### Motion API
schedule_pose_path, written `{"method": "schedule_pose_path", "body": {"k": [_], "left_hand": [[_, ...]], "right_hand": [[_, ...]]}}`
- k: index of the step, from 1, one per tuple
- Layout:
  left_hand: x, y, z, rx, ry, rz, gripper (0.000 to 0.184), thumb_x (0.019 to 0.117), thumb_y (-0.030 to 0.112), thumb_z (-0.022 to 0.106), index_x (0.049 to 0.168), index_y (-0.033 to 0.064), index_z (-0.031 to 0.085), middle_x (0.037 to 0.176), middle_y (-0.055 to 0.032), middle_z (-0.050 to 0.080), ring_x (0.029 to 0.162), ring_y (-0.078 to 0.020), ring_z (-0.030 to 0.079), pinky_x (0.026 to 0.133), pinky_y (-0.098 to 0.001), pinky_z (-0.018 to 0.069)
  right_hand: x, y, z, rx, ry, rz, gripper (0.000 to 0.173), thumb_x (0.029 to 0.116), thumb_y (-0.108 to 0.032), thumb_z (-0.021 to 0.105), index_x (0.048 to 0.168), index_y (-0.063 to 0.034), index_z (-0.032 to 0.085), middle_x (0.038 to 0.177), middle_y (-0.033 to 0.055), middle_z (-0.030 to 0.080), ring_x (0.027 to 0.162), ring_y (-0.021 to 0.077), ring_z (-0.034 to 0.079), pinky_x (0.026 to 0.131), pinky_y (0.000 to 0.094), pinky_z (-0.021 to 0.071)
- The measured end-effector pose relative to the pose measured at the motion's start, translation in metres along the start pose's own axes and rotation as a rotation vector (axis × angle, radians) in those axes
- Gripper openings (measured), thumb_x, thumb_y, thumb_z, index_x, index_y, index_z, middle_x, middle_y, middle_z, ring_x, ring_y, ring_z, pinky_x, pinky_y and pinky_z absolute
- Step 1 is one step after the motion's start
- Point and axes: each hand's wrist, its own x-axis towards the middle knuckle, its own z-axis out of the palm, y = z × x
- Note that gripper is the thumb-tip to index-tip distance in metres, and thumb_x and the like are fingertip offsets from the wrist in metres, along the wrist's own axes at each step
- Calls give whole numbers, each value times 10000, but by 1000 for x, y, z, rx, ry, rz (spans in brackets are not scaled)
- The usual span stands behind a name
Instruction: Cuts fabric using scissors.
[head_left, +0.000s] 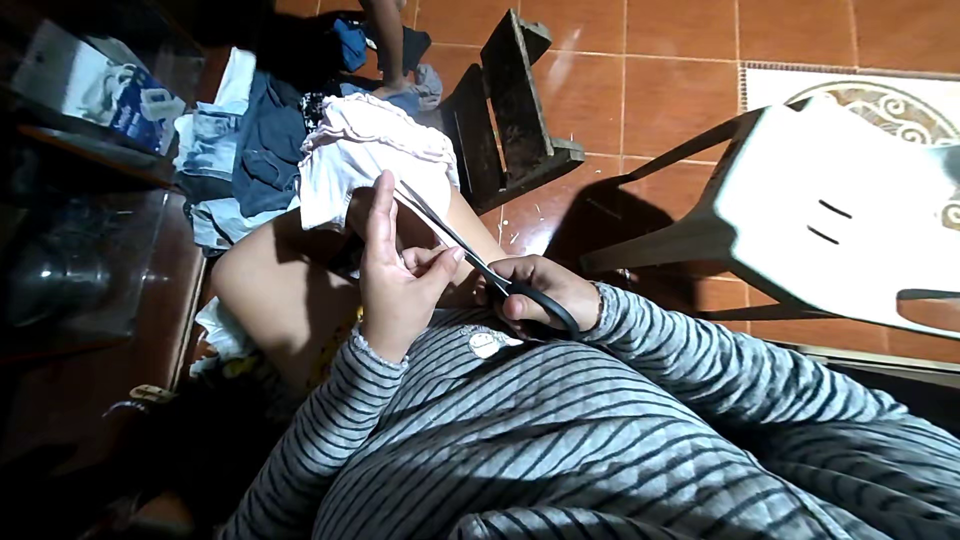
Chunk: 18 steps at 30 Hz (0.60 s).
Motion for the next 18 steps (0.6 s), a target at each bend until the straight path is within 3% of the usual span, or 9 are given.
{"method": "schedule_pose_path", "body": {"k": [6,18], "left_hand": [[-1,-1,0,15,3,23,1079,765,-133,781,1632,133,196,1637,-68,296,669,-69,654,636,-236,616],[-2,-5,-2,43,23,24,1131,757,-118,794,1647,162,154,1644,-70,282,621,-69,627,599,-238,605]], "right_hand": [[5,-2,-7,-67,-31,-27,575,858,-666,695,1037,-124,625,732,-106,615,602,-19,574,549,157,495],[11,1,-8,-39,-20,-1,553,845,-653,721,975,-121,640,651,-96,594,529,-1,565,495,170,492]]}}
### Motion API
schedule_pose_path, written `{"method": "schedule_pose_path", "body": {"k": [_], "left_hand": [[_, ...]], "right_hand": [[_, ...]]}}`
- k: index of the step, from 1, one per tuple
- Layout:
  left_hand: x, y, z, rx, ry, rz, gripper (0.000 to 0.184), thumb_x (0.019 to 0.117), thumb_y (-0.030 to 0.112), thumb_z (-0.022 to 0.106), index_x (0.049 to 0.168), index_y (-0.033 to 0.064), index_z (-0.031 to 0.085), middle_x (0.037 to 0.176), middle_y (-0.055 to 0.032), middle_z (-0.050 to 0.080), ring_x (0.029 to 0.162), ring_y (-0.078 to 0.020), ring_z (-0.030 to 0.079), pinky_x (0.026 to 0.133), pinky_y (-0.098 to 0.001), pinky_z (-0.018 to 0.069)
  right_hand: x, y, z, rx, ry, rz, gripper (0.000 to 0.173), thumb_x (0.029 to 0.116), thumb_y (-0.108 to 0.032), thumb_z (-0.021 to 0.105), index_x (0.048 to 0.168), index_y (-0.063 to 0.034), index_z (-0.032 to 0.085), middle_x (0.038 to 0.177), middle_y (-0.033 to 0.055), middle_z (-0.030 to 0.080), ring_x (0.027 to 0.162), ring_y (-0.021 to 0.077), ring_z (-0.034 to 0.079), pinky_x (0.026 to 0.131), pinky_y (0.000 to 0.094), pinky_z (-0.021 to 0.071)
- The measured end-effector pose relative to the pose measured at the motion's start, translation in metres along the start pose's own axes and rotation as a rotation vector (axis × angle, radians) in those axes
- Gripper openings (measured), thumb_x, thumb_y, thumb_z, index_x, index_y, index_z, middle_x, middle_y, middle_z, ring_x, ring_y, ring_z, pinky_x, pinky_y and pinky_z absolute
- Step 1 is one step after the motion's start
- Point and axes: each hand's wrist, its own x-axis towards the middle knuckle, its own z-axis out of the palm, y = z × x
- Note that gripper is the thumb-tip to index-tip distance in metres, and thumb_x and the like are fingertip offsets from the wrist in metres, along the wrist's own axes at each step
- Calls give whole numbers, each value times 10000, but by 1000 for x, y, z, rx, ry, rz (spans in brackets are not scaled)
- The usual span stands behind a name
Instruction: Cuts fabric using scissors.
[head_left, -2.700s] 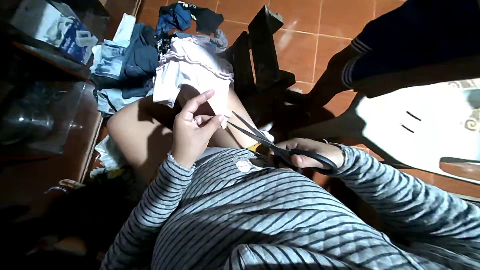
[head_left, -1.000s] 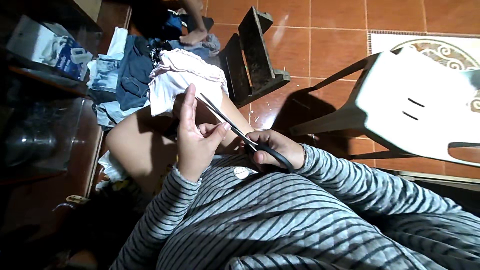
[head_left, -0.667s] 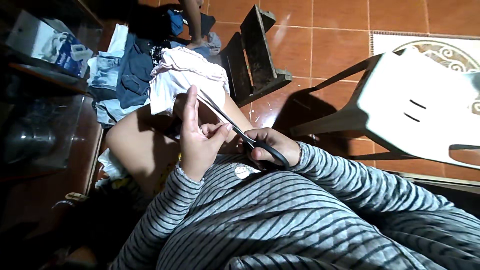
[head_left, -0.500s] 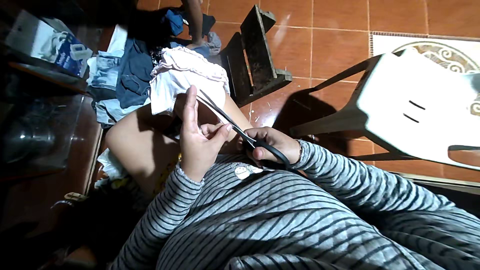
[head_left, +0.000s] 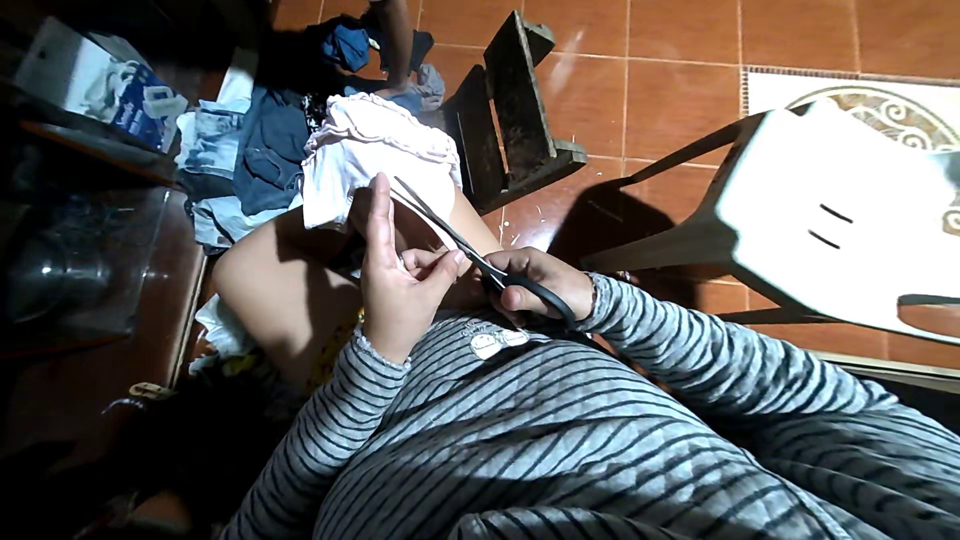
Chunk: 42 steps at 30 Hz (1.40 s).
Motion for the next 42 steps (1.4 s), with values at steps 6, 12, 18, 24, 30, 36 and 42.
{"method": "schedule_pose_path", "body": {"k": [6,12,18,24,30,36,42], "left_hand": [[-1,-1,0,42,3,25,1116,765,-87,813,1642,137,162,1652,-72,274,644,-59,644,621,-239,615],[-2,-1,-1,39,-2,13,1119,767,-90,809,1644,147,157,1651,-72,275,627,-64,634,607,-242,610],[-2,-2,-1,22,-4,10,1121,762,-95,807,1645,147,160,1616,-78,334,613,-72,633,597,-243,612],[-3,-5,-2,26,0,9,1116,754,-128,786,1644,147,170,1641,-82,291,634,-61,627,605,-231,601],[-4,-7,-4,49,3,45,1179,722,-133,801,1646,162,133,1678,-93,207,646,-79,651,603,-260,616],[12,-4,-12,58,162,128,593,918,41,722,1437,-63,456,1416,-117,548,971,-81,689,847,-264,609],[34,-15,-11,-49,347,108,331,871,-32,739,1175,-36,608,1068,-61,677,826,-111,710,751,-295,641]], "right_hand": [[2,-1,-5,-2,-56,-49,622,854,-699,673,1028,-103,626,708,-84,610,602,2,583,562,171,503],[5,-4,-5,-17,-30,-10,618,822,-703,707,1003,-118,626,681,-80,603,558,13,579,516,175,499],[5,-2,-5,23,-10,32,526,823,-622,763,949,-124,652,626,-92,595,498,9,565,472,177,499],[4,-5,-19,-41,-32,43,469,838,-558,782,944,-117,662,637,-81,609,499,14,578,463,179,508],[8,-10,-30,-130,-45,77,466,818,-564,796,912,-130,656,629,-74,614,481,5,566,444,164,489],[11,-15,-34,-200,-50,101,458,829,-546,788,920,-117,658,626,-71,610,475,5,559,436,166,486],[12,-18,-33,-274,-20,58,495,808,-613,781,910,-140,675,670,-110,621,513,-23,555,461,161,479]]}}
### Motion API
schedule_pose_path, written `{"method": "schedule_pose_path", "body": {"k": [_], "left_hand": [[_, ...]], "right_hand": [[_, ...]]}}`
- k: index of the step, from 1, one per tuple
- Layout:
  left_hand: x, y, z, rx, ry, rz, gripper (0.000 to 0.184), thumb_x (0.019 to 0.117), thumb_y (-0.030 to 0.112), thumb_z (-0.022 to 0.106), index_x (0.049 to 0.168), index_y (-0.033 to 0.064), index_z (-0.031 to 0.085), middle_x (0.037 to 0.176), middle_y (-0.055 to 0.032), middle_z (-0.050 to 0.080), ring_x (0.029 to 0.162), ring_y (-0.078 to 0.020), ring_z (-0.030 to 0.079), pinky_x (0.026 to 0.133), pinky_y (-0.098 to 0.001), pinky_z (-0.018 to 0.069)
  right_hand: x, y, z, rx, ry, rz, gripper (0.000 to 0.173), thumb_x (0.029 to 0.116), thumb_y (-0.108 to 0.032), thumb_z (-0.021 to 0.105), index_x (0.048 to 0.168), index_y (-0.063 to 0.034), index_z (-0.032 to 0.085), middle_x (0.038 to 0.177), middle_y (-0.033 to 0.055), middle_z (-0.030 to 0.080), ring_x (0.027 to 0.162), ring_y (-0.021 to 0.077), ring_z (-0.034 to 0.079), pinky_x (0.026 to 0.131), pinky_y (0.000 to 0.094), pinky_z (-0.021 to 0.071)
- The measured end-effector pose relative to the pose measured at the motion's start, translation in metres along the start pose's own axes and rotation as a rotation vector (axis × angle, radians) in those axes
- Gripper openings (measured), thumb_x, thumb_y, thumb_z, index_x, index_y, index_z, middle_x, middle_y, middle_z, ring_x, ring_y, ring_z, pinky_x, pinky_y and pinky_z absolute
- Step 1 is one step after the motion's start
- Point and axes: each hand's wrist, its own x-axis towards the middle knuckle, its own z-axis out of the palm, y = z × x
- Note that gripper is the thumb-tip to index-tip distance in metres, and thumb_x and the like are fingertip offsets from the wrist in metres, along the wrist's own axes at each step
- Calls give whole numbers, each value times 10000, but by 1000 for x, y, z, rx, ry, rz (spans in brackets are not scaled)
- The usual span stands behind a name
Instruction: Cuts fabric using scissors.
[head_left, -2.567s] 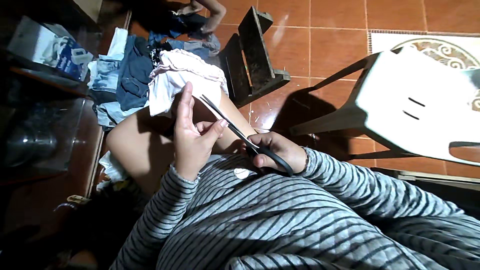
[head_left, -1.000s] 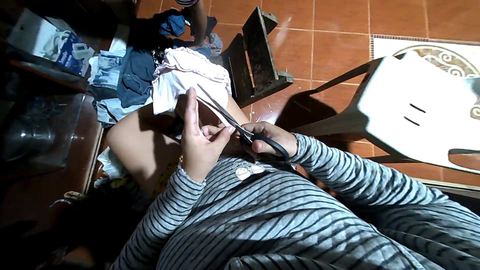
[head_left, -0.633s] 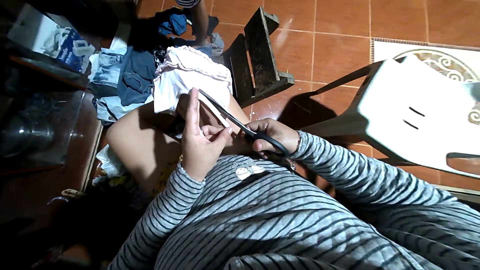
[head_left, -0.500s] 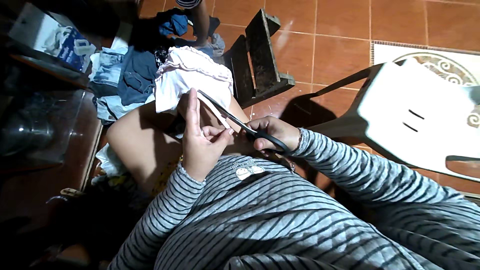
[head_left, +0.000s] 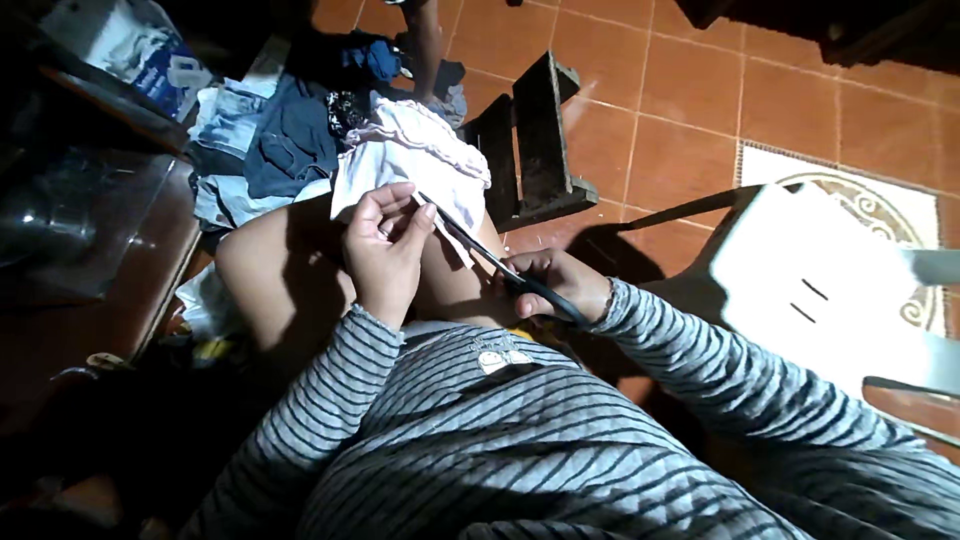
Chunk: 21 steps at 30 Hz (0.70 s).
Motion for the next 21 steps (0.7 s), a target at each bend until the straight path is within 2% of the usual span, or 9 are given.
{"method": "schedule_pose_path", "body": {"k": [2,3,5,7,8,9,12,15,21], "left_hand": [[-1,-1,-1,-23,-19,7,292,870,-62,716,1135,3,613,1035,-18,677,784,-81,691,728,-270,629],[-2,0,-2,-24,-41,3,305,877,-71,702,1158,7,615,1058,-13,673,768,-69,677,719,-258,621],[-5,1,-3,-39,-59,-20,413,872,-89,693,1268,-3,611,1197,-41,665,737,-62,666,686,-246,611],[-8,2,-4,-59,-72,-23,575,864,-102,686,1411,6,545,1378,-60,597,721,-42,644,664,-222,590],[-10,3,-3,-68,-70,-16,642,862,-108,684,1465,6,494,1408,-66,578,702,-34,631,645,-211,578],[-11,3,-3,-74,-65,-8,706,861,-109,684,1511,9,433,1396,-70,582,686,-31,625,630,-204,574],[-14,4,-4,-80,-27,23,853,848,-109,689,1588,39,292,1200,-67,651,626,-43,603,592,-202,563],[-15,3,-6,-97,-19,56,894,844,-109,695,1601,26,239,1329,-85,594,667,-53,629,631,-219,588],[-17,0,-8,-153,5,76,897,831,-123,694,1593,-1,236,1331,-94,585,661,-60,635,624,-224,597]], "right_hand": [[-1,-1,-2,62,-41,15,503,824,-606,771,977,-137,671,708,-117,635,533,-25,569,472,158,492],[0,-2,-3,109,-67,31,508,831,-601,768,1006,-136,667,718,-115,640,543,-17,578,483,164,499],[2,-5,-4,187,-112,47,532,837,-618,752,1039,-136,653,727,-111,645,570,-5,598,510,169,515],[5,-10,-6,218,-140,52,552,844,-633,734,1051,-129,648,732,-103,642,586,6,605,531,178,522],[8,-13,-6,220,-154,49,555,849,-634,728,1063,-127,651,737,-104,644,590,4,606,536,177,524],[10,-16,-6,222,-171,48,558,855,-633,723,1072,-124,648,749,-101,645,598,7,608,543,179,527],[17,-24,-4,193,-219,40,573,865,-647,701,1081,-120,639,760,-102,638,617,4,607,560,176,525],[27,-31,-1,141,-234,52,600,856,-676,689,1067,-117,639,738,-99,631,616,8,609,559,178,525],[39,-37,1,158,-262,91,601,832,-696,700,1011,-128,620,705,-87,613,583,22,605,543,179,527]]}}
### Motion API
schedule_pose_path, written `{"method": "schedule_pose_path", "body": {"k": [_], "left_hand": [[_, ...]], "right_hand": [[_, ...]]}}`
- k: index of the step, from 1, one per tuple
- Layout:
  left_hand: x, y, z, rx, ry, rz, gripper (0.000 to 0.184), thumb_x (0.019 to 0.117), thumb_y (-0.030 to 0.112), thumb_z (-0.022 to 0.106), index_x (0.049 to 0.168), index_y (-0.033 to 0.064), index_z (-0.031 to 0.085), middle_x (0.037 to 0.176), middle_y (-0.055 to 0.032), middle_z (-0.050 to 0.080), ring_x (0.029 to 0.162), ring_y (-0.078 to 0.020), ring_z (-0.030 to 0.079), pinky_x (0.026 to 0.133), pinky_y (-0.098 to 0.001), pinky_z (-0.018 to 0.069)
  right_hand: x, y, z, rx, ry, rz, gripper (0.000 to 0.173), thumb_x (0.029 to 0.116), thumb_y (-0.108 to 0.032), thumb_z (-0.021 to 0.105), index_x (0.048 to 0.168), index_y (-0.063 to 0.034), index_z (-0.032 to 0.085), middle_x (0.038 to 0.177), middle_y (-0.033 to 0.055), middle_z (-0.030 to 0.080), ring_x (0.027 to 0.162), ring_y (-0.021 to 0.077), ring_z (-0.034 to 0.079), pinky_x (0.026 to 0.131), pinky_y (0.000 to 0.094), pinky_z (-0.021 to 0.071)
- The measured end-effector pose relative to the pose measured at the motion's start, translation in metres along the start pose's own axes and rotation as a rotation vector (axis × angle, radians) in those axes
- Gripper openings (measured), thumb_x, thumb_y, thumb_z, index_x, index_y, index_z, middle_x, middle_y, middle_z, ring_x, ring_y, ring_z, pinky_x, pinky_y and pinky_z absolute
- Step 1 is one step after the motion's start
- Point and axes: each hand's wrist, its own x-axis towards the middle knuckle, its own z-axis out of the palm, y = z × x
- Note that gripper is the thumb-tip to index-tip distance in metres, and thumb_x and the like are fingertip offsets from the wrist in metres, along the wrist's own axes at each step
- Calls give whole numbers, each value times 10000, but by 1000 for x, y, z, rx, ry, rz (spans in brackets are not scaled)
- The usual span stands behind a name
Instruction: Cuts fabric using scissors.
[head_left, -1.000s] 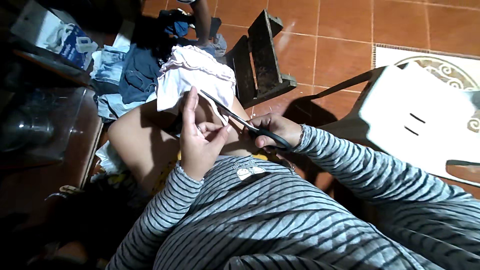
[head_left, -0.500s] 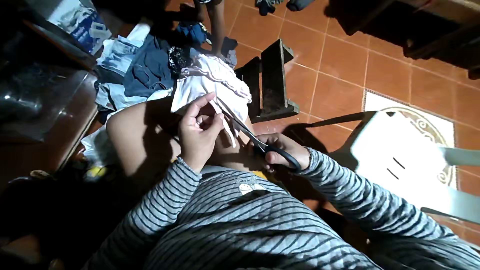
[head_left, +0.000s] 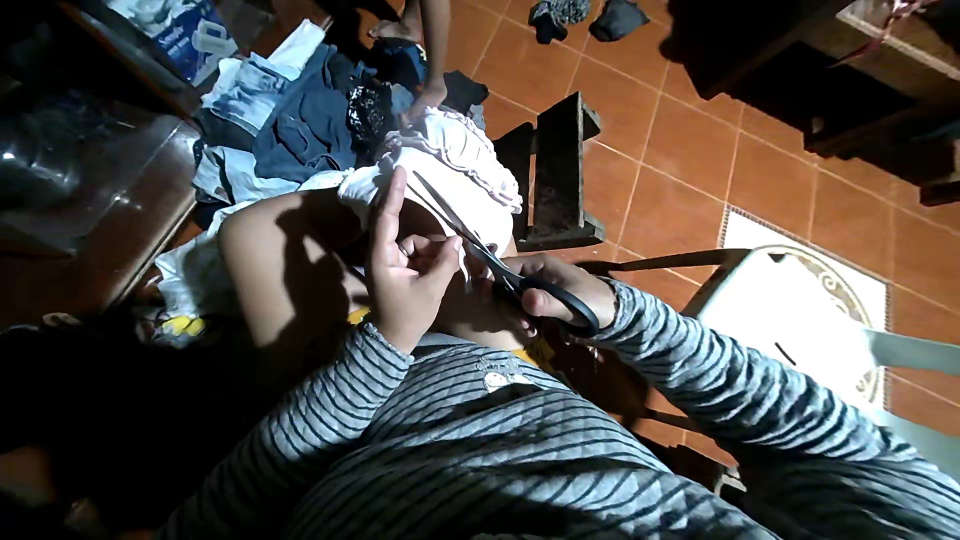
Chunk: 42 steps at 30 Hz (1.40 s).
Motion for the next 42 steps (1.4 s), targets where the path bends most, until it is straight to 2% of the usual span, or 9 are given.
{"method": "schedule_pose_path", "body": {"k": [4,7,11,19,24,32,36,39,42], "left_hand": [[-1,-3,-2,-15,-9,0,918,827,-117,707,1601,14,230,1430,-107,516,662,-66,628,624,-232,598],[-3,-3,-4,3,-5,3,927,819,-113,716,1597,9,228,1434,-111,518,656,-60,631,612,-226,596],[-3,-1,-9,24,-12,4,1012,783,-133,739,1607,31,175,1573,-143,343,642,-58,620,596,-230,599],[-6,0,-17,31,6,17,1055,777,-112,752,1618,36,132,1602,-143,306,649,-51,622,607,-223,599],[-9,-2,-26,54,-2,21,1059,774,-106,757,1619,41,136,1620,-150,284,627,-42,611,598,-220,594],[-14,-5,-36,92,-53,81,1116,746,-104,769,1636,100,128,1652,-116,257,597,-31,604,588,-229,597],[-16,-4,-40,108,-57,79,1116,745,-99,760,1638,99,121,1664,-117,242,602,-31,608,584,-235,596],[-18,-4,-42,101,-55,84,1106,752,-89,762,1636,86,122,1667,-118,244,611,-23,610,591,-231,596],[-18,-2,-44,84,-55,75,1111,754,-95,759,1637,73,106,1660,-135,241,601,-16,600,587,-221,591]], "right_hand": [[-1,-2,3,36,39,40,535,827,-640,747,980,-140,636,669,-92,611,529,16,590,490,175,518],[0,-3,0,20,25,34,514,840,-609,755,993,-132,640,673,-95,616,528,14,593,487,174,523],[3,-10,-15,-40,-28,48,509,839,-599,762,985,-128,637,689,-83,635,547,19,614,504,174,534],[13,-31,-26,-125,-36,146,542,770,-606,822,945,-124,647,690,-46,649,508,28,604,459,163,517],[14,-36,-32,-156,-40,201,529,763,-586,837,943,-119,664,660,-51,632,479,21,585,438,155,501],[24,-47,-42,-228,-150,161,642,772,-684,769,1017,-101,660,779,-39,674,612,27,632,531,159,526],[31,-62,-36,-235,-149,217,690,759,-707,763,1059,-94,659,753,-38,665,587,40,631,515,171,528],[37,-66,-34,-221,-177,226,652,786,-700,743,1034,-102,660,720,-43,650,550,32,620,481,168,521],[41,-71,-35,-219,-186,266,638,761,-663,790,1031,-98,668,710,-43,647,512,27,603,449,165,514]]}}
